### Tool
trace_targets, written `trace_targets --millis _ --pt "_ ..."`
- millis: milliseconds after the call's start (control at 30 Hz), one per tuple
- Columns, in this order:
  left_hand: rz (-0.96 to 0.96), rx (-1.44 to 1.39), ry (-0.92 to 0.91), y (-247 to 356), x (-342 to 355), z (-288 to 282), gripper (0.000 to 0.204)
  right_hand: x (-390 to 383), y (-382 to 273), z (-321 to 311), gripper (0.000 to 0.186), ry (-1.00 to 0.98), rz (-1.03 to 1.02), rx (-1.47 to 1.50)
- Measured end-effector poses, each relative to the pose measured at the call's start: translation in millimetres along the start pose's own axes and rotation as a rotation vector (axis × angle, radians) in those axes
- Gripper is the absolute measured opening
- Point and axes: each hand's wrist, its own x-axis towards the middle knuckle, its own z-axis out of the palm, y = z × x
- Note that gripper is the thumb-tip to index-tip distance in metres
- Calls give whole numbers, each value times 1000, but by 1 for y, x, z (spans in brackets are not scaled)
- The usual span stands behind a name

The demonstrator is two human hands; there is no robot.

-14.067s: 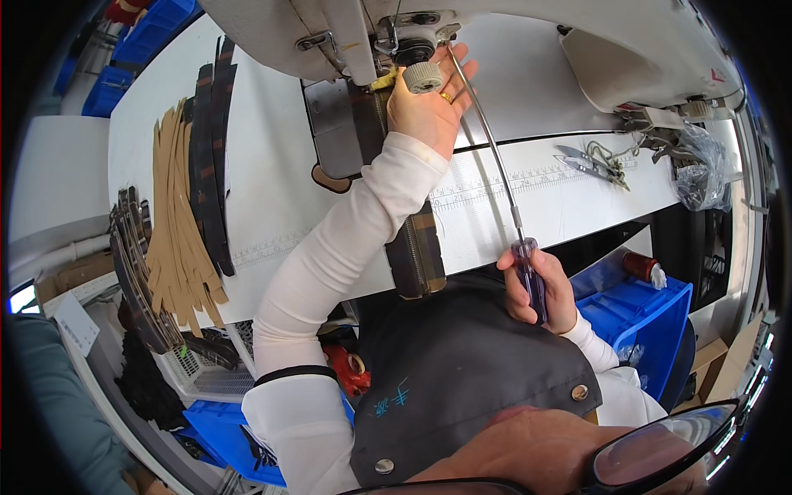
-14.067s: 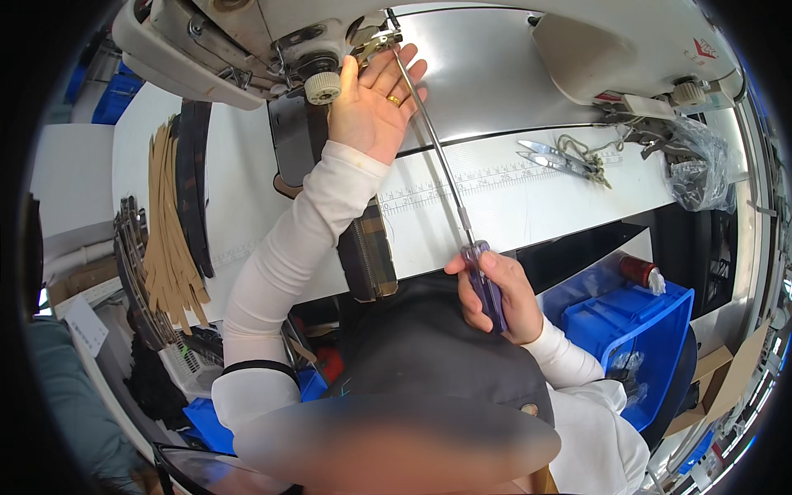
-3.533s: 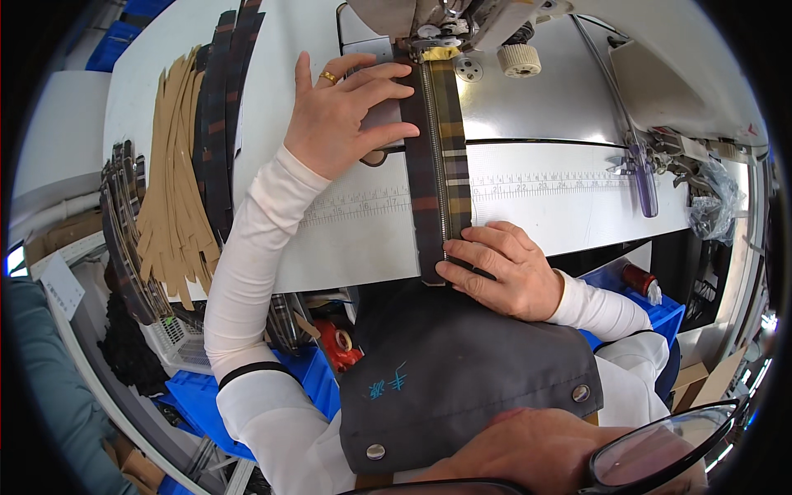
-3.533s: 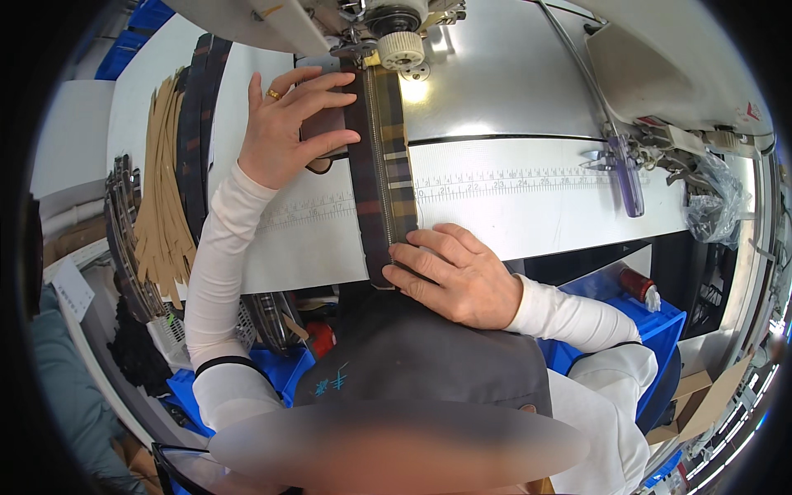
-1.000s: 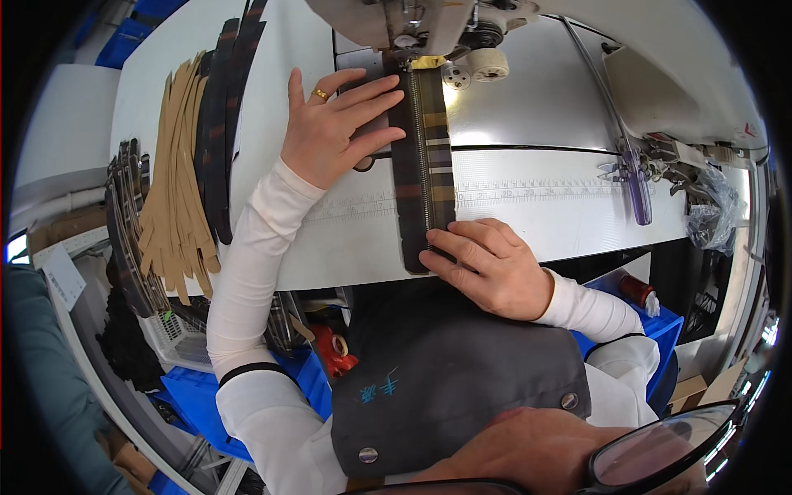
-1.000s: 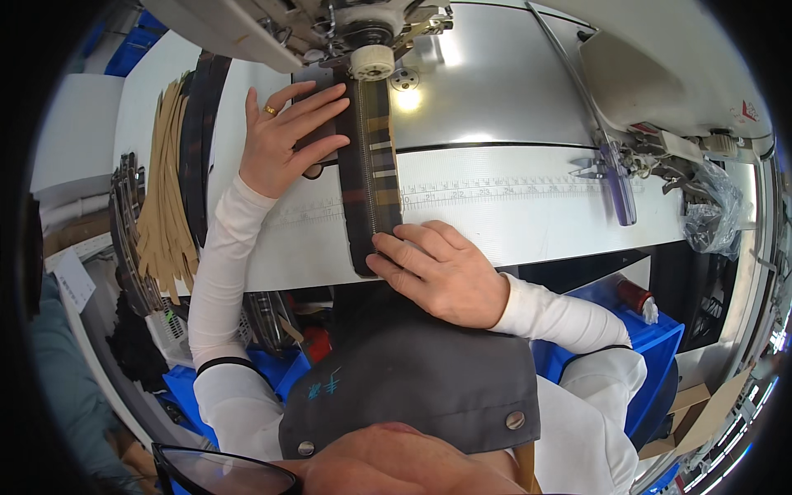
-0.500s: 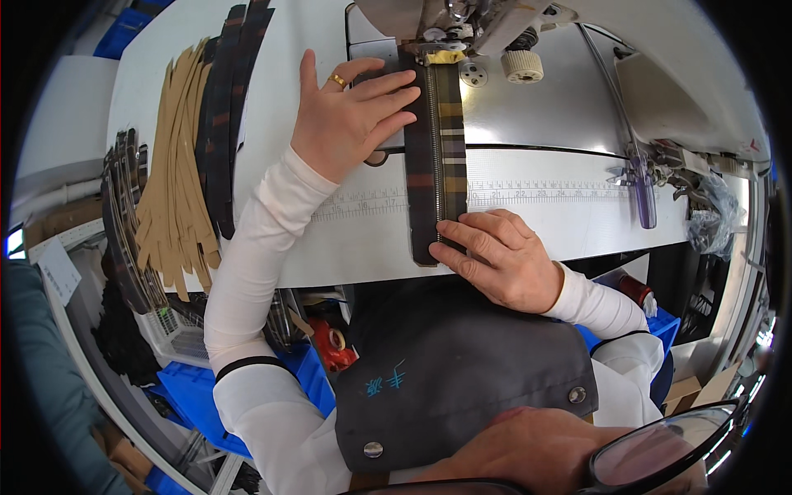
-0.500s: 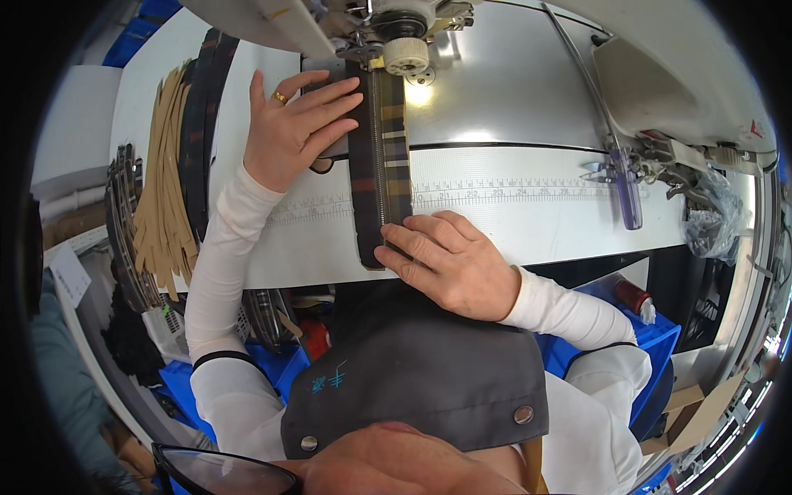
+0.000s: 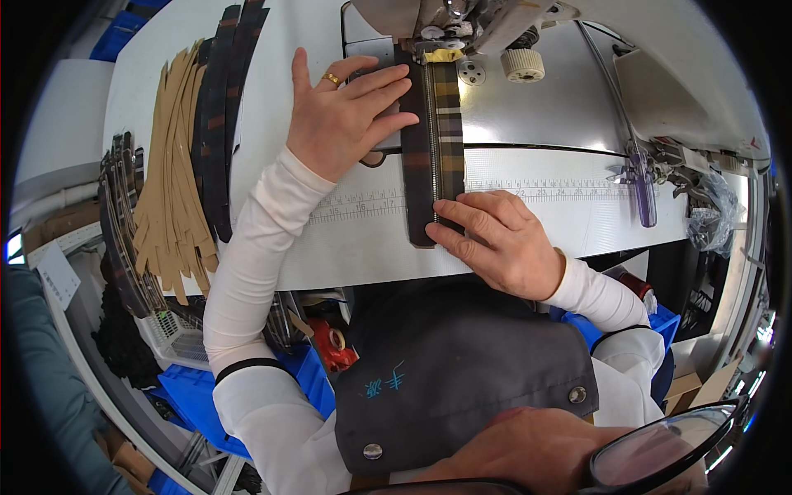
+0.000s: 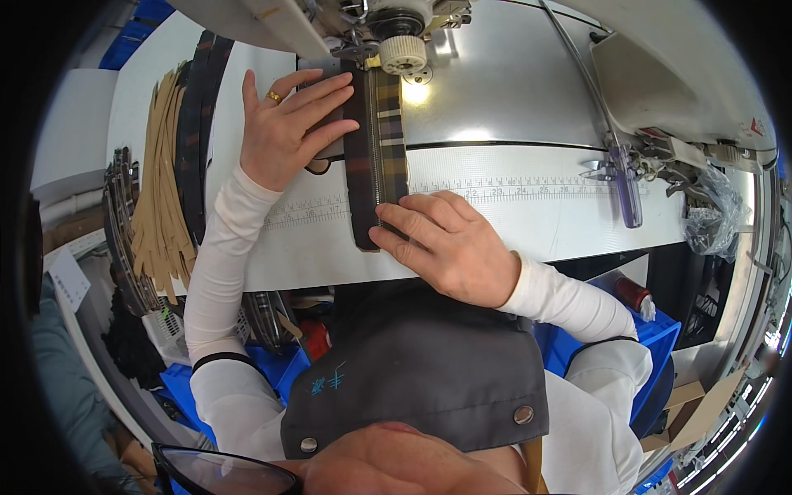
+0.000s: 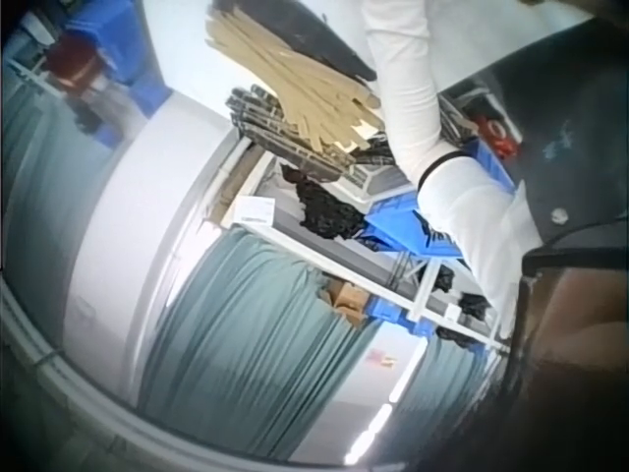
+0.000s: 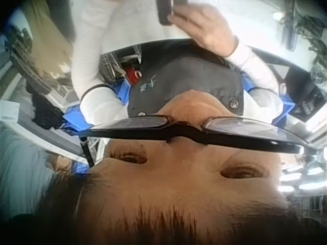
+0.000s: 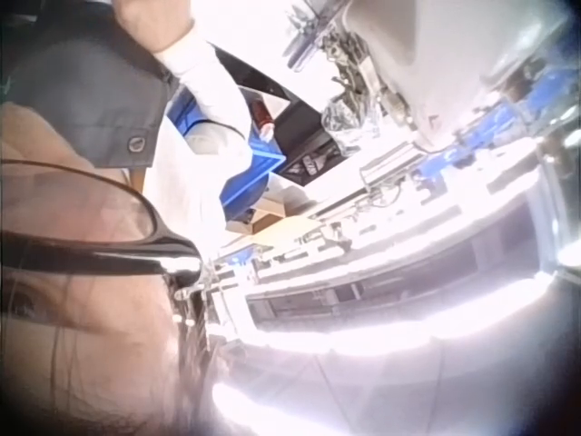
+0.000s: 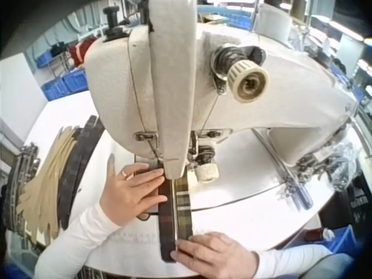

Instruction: Sewing fabric and leather straps using an industrial sewing machine and adjusting the machine with a screwdriver.

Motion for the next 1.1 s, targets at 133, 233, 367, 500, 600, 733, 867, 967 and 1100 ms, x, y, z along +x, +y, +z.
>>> trace_targets --millis 133,233,367,500,600,733,867,967,1100 --pt "27 32 -10 2 1 0 28 1 0 -1 41 -11 1 -47" --pt "10 -4 -24 4 0 -2 28 0 -2 -1 41 -3 -16 -35" --pt "7 -15 -11 3 0 0 28 2 0 -2 41 -16 -10 -26" --pt "62 56 2 1 2 -1 27 6 4 -1 43 19 -3 -39" --pt "-13 2 -51 5 -1 -2 29 9 8 0 44 30 4 -38" --pt "-1 4 -71 8 0 -2 29 12 15 -1 39 25 -19 -64" --pt "-20 4 -76 10 0 -3 28 16 20 0 38 46 -17 -104" --pt "-23 -1 -74 11 0 -2 28 18 23 0 40 66 4 -85" --pt "-10 -18 -46 10 0 -3 28 23 29 0 35 66 -18 -114"
